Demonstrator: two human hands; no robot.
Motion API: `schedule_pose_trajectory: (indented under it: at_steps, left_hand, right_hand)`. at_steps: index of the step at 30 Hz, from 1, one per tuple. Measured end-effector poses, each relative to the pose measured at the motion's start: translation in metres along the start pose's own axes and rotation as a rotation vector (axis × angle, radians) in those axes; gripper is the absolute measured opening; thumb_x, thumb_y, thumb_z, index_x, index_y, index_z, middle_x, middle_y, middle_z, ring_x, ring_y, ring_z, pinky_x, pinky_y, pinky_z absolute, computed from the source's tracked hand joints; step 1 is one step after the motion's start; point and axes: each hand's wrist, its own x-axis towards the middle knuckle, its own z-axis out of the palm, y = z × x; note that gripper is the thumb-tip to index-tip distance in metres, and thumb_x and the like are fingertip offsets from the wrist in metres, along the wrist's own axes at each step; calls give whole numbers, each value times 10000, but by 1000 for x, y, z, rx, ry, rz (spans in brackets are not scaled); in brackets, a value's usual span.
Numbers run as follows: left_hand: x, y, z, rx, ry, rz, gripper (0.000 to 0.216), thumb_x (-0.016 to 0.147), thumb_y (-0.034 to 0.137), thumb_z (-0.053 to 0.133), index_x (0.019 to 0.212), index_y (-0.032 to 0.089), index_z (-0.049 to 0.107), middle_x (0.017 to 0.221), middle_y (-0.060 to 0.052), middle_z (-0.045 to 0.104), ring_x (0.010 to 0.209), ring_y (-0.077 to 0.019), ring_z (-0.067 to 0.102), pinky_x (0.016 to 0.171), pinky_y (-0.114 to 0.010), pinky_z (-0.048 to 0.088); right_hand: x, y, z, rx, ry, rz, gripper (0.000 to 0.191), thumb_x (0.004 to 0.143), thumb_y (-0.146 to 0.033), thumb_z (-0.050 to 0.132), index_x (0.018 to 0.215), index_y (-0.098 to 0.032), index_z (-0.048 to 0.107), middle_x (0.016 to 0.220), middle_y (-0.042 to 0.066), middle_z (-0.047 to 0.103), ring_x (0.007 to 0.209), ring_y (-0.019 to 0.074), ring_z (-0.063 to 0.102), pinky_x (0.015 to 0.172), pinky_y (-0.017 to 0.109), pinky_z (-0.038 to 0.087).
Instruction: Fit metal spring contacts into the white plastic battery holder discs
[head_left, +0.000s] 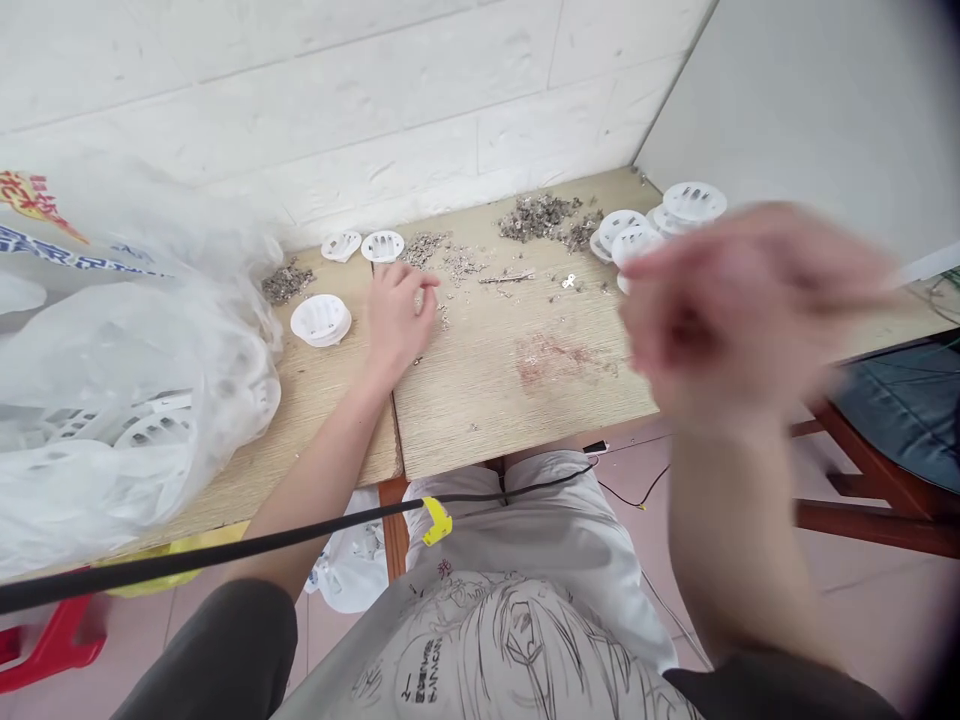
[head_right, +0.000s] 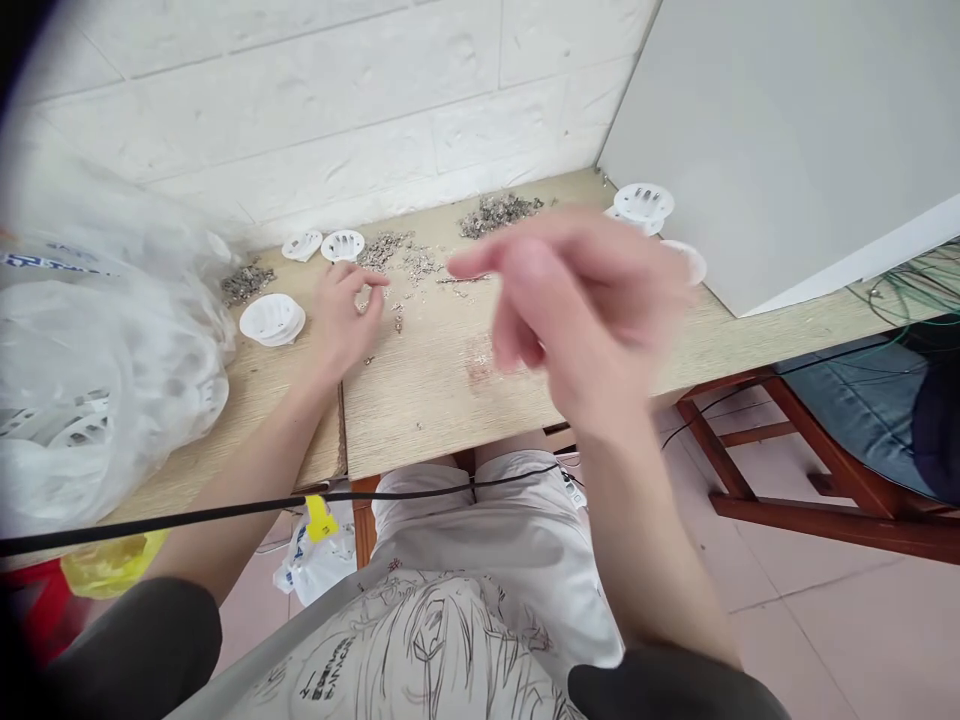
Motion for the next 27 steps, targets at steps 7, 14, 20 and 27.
schedule_pose_trajectory:
  at_steps: [7,14,20,27]
  left_hand:
    - [-1,-17,-8,250,21,-279,568,838,283,568,1391,177,492,1471,-197,415,1424,-418,288,1149,-591,211]
    - [-1,-17,-14,306,60,-258,599,858,310,548,1432,169,449,1512,-198,400,1489,-381,208,1187,-579,136]
    - [-1,-27,-13,283,55,-326,636,827,313,593,1433,228,420,1499,-190,401,1463,-432,234,1151,-658,166]
    - [3,-36,-14,193,14,-237,750,755,116,571,1465,237,361,1491,-180,381,1386,-372,404,1120,-575,355]
  right_hand:
    - [64,101,71,-751,-199,2,585,1016,-570,275,966,-175,702,920,127,673,1028,298,596,878,463,472]
    - [46,128,81,-907,-404,-73,540,1000,-525,357,1379,-178,525,1379,177,521,1299,352,403,1075,519,338]
    - [45,132,76,-911,-503,-27,395,969,-349,484,1293,-153,598,1340,179,550,1279,351,412,1042,506,376]
    - [47,134,77,-898,-502,7,248,953,-173,455,1015,-159,695,1110,143,621,1121,298,505,964,437,425]
